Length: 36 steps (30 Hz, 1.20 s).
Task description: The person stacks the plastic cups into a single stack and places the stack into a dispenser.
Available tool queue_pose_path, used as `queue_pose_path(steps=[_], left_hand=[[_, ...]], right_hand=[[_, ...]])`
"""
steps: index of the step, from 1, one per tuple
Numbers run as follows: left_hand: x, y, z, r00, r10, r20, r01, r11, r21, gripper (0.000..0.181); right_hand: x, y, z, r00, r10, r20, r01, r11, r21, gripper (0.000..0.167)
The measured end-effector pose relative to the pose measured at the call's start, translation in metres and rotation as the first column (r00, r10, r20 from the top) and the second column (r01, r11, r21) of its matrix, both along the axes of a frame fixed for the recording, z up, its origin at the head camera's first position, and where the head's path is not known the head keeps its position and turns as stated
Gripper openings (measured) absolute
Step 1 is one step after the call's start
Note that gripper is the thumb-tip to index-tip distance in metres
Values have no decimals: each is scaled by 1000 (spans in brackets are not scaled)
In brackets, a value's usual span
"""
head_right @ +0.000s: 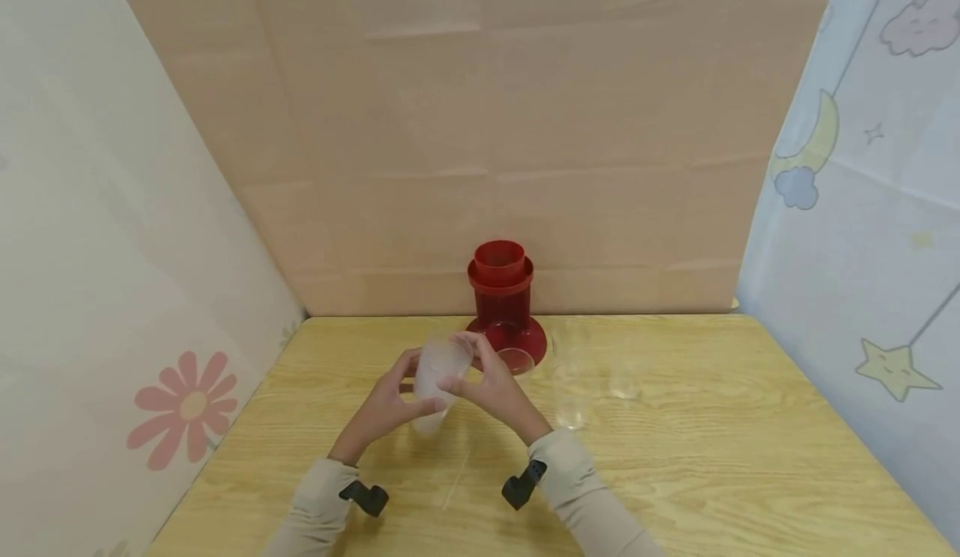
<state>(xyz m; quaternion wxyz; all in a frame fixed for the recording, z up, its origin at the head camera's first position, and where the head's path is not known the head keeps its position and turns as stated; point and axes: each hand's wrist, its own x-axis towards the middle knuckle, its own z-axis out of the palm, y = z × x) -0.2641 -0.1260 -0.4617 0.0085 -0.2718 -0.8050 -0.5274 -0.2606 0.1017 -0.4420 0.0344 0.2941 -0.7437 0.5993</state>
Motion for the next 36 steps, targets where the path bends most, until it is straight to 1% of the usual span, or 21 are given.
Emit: queue_pose_path(steps=[3, 7, 16, 19, 20, 25, 26, 27, 31, 36], left_hand=[[1, 0, 1, 1000, -4, -8, 4, 1000, 0, 74], [1, 1, 2, 1000, -6, -11, 6, 1000, 3, 74], [0, 0, 1, 1000, -4, -15, 4, 1000, -6, 72], [1, 1, 1, 1000, -4, -18, 4, 1000, -4, 72], [5, 2, 6, 1000, -6, -18, 6, 1000, -5, 72], [5, 3, 7, 1000, -1, 3, 1, 1000, 0, 74], [4, 3, 7, 1000, -4, -1, 4, 1000, -1, 74], [1, 2, 1, 1000, -3, -2, 3, 1000, -1, 74], [0, 2, 1, 1000, -2, -13, 2, 1000, -10, 74], [0, 2, 0, 1000, 5, -13, -5, 1000, -13, 75]], right_hand=[[0, 0, -2, 1000, 6, -12, -6, 1000, -5, 66], [1, -1, -4, 1000, -8, -12, 8, 1000, 11, 68], [2, 0, -8, 1000, -4, 31, 3, 1000, 19, 69], [2, 2, -8, 1000, 1, 18, -1, 1000, 12, 70], [2, 3, -8, 1000, 0, 12, 0, 1000, 10, 70], [1, 8, -5, 1000, -8, -7, 8, 1000, 4, 71], [1, 9, -5, 1000, -9, -4, 9, 1000, 4, 71], [1, 10, -5, 1000, -8, -2, 8, 1000, 2, 72], [1, 12, -4, 1000, 4, 8, -3, 1000, -10, 73], [2, 15, 0, 1000, 5, 24, -4, 1000, -18, 70]])
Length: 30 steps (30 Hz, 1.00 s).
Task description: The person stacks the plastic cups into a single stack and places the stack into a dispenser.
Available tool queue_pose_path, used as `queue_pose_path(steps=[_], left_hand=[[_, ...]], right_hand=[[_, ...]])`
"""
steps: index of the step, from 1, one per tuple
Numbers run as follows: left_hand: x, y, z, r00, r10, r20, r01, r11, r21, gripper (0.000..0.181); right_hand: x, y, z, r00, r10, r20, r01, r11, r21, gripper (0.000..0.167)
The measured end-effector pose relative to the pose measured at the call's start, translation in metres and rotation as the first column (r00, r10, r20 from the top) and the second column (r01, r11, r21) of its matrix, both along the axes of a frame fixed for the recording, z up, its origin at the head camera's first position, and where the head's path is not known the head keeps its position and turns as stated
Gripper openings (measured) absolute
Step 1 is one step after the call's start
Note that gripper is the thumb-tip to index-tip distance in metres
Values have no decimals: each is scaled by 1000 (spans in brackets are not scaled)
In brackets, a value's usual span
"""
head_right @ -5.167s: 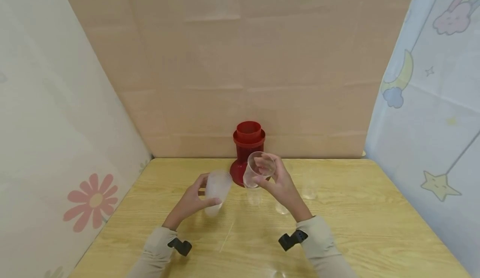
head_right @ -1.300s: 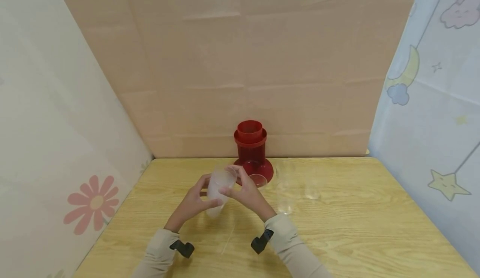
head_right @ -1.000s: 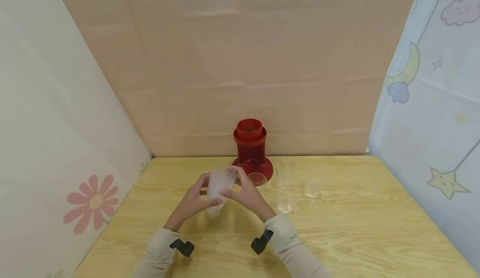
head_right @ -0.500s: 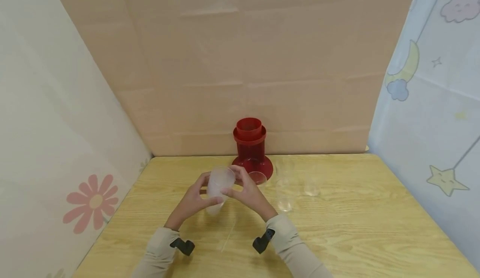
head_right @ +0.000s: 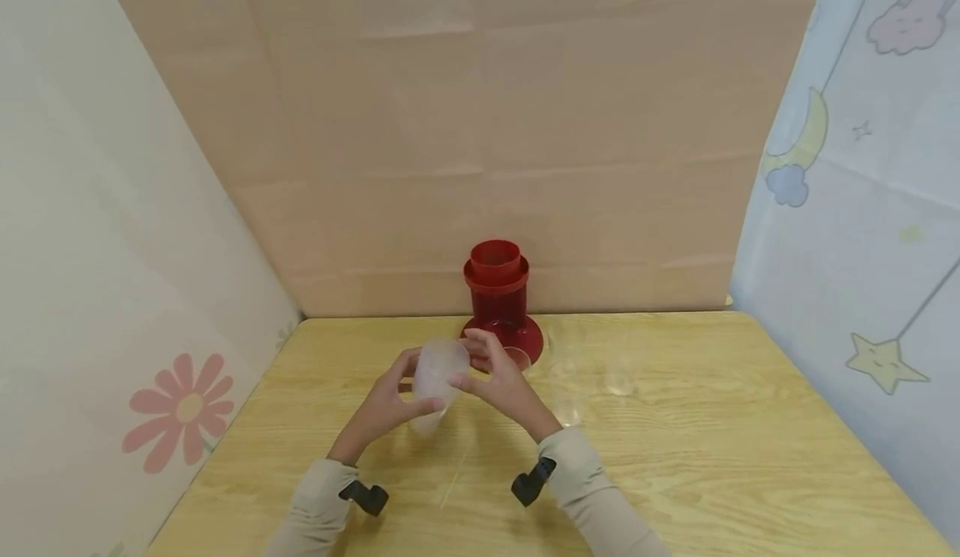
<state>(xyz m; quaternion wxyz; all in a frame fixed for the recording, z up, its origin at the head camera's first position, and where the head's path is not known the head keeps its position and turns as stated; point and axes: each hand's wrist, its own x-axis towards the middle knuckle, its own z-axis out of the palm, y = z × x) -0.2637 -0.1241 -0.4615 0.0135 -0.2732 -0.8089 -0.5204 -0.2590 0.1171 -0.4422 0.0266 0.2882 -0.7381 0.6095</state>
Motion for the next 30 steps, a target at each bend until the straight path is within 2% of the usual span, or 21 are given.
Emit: queue_pose_path(steps=[8, 15, 25, 27, 30], left_hand=[[0, 0, -1, 1000, -12, 2, 12, 1000, 24, 74], [0, 0, -2, 1000, -5, -5, 5, 1000, 8, 75], [2, 4, 0, 998, 35, 53, -35, 999, -4, 75], [4, 6, 3, 998, 46, 48, -45, 999, -7, 76], [10, 9, 13, 998, 48, 39, -47, 999, -13, 75]], right_hand=[[-2, 9, 5, 998, -60, -32, 61, 997, 51, 67], [1, 18, 14, 996, -82, -28, 84, 995, 61, 68], [4, 30, 21, 995, -89, -35, 90, 995, 35, 70], [3, 32, 22, 995, -92, -42, 94, 995, 36, 70], [3, 34, 23, 994, -97, -45, 99, 995, 30, 71]])
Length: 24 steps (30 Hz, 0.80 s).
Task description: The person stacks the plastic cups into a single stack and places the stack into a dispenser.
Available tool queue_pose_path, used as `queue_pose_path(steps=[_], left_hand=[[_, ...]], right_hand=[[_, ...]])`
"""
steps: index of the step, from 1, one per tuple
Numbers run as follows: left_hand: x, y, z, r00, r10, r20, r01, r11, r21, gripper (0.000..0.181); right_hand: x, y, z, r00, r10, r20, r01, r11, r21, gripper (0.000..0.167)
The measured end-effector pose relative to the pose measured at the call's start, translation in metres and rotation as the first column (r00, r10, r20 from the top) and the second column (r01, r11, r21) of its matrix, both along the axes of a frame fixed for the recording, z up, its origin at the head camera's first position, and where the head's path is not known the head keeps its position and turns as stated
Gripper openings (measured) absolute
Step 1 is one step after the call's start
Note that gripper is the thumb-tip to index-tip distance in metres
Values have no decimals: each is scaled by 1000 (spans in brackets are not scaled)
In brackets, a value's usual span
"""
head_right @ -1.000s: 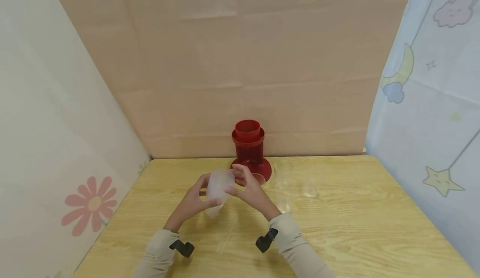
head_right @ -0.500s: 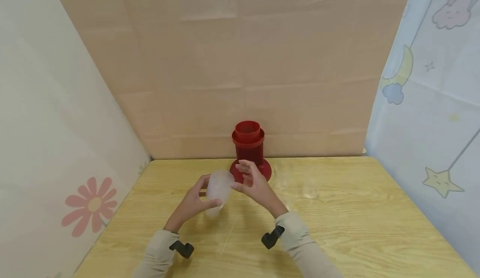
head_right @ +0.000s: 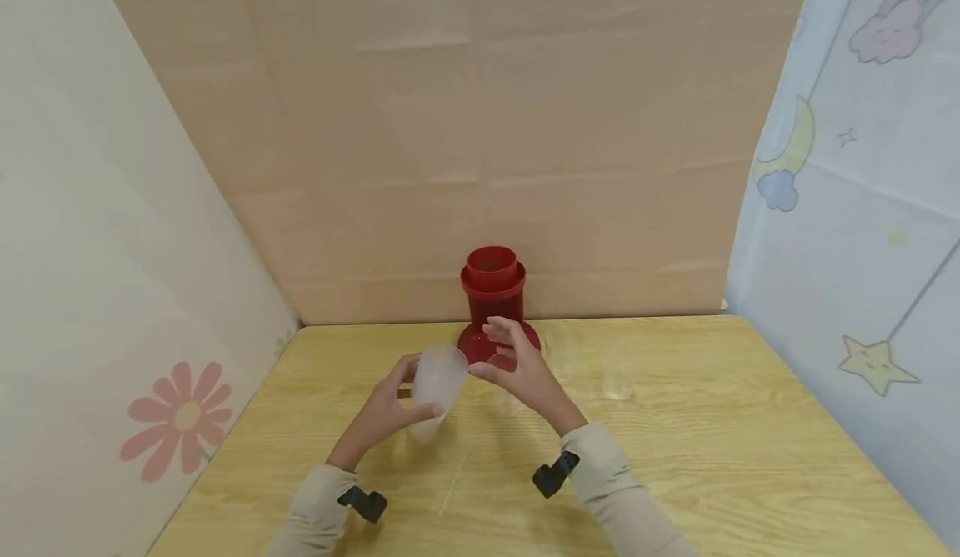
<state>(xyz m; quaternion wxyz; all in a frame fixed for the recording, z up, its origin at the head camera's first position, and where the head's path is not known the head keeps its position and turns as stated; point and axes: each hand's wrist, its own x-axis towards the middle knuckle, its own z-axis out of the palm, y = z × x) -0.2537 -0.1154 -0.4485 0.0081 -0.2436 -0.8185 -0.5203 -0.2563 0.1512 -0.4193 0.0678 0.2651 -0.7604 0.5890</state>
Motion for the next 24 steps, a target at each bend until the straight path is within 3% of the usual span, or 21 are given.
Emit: queue_pose_path(steps=[4, 7, 14, 24], left_hand=[[12, 1, 19, 1000, -21, 4, 21, 1000, 1, 72], [18, -1, 26, 1000, -24, 4, 24, 1000, 0, 70], [19, -2, 25, 1000, -8, 4, 8, 1000, -3, 70], [19, 0, 27, 1000, -8, 4, 8, 1000, 1, 70]], right_hand=[[1, 3, 2, 1000, -12, -2, 12, 1000, 1, 72], [2, 7, 3, 1000, -26, -14, 26, 1000, 14, 74], [2, 18, 6, 996, -49, -70, 52, 997, 50, 73], [3, 32, 11, 992, -96, -76, 100, 994, 53, 73]])
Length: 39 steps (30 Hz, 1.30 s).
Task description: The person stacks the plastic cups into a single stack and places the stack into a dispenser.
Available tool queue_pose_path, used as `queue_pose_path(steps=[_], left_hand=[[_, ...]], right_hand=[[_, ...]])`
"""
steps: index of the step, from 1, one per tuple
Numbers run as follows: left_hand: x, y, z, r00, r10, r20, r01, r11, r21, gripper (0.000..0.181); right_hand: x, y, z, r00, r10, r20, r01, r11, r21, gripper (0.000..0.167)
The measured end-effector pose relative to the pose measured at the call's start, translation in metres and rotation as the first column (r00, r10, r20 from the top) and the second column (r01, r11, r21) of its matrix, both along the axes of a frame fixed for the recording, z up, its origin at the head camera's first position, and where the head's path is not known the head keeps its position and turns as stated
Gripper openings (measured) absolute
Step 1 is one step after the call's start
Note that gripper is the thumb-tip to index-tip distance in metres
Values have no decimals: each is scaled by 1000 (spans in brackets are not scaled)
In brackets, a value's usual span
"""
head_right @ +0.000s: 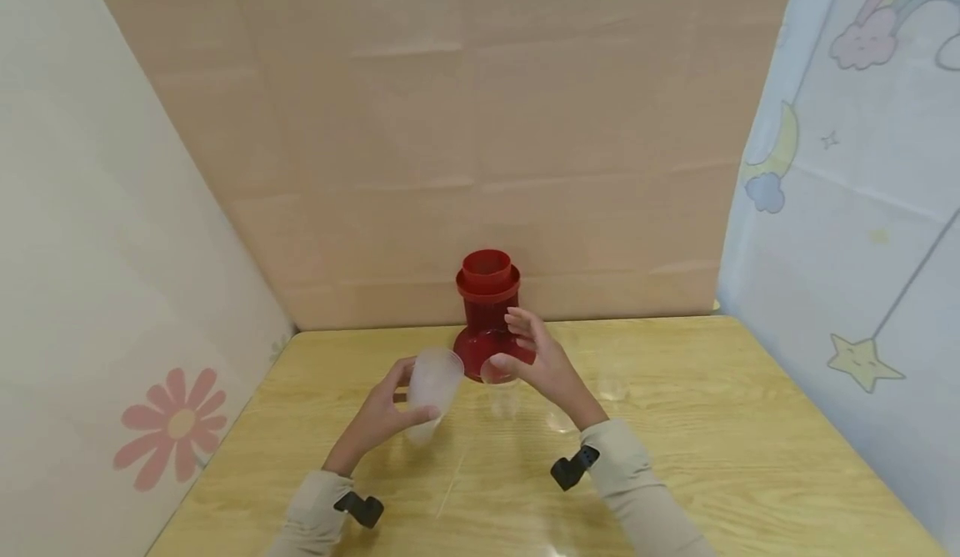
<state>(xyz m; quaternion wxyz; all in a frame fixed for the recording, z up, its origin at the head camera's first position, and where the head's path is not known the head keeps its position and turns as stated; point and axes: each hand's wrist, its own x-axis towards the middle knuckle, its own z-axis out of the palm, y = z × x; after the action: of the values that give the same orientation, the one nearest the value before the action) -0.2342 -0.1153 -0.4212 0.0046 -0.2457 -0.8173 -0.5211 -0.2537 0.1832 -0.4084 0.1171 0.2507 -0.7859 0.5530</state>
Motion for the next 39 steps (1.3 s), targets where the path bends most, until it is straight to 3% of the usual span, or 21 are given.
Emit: queue_pose_path(steps=[8, 18, 21, 28, 39], left_hand=[[-1, 0, -5, 1000, 10, 5, -10, 1000, 11, 70], [-1, -1, -2, 1000, 10, 7, -10, 1000, -12, 70], [-5, -1, -8, 1000, 17, 9, -17, 1000, -17, 71], [-25, -4, -38, 999, 36, -4, -36, 999, -11, 75], [-28, -8, -41, 1000, -3, -27, 3, 1000, 2, 74]], right_hand=[[0, 9, 0, 1000, -14, -2, 14, 1000, 6, 74], [1, 18, 0, 999, -31, -26, 31, 1000, 2, 72], [1, 20, 1, 999, -38, -26, 38, 999, -6, 72], [3, 25, 0, 998, -47, -37, 47, 999, 5, 71], [2, 36, -3, 996, -78, -42, 79, 997, 16, 72]])
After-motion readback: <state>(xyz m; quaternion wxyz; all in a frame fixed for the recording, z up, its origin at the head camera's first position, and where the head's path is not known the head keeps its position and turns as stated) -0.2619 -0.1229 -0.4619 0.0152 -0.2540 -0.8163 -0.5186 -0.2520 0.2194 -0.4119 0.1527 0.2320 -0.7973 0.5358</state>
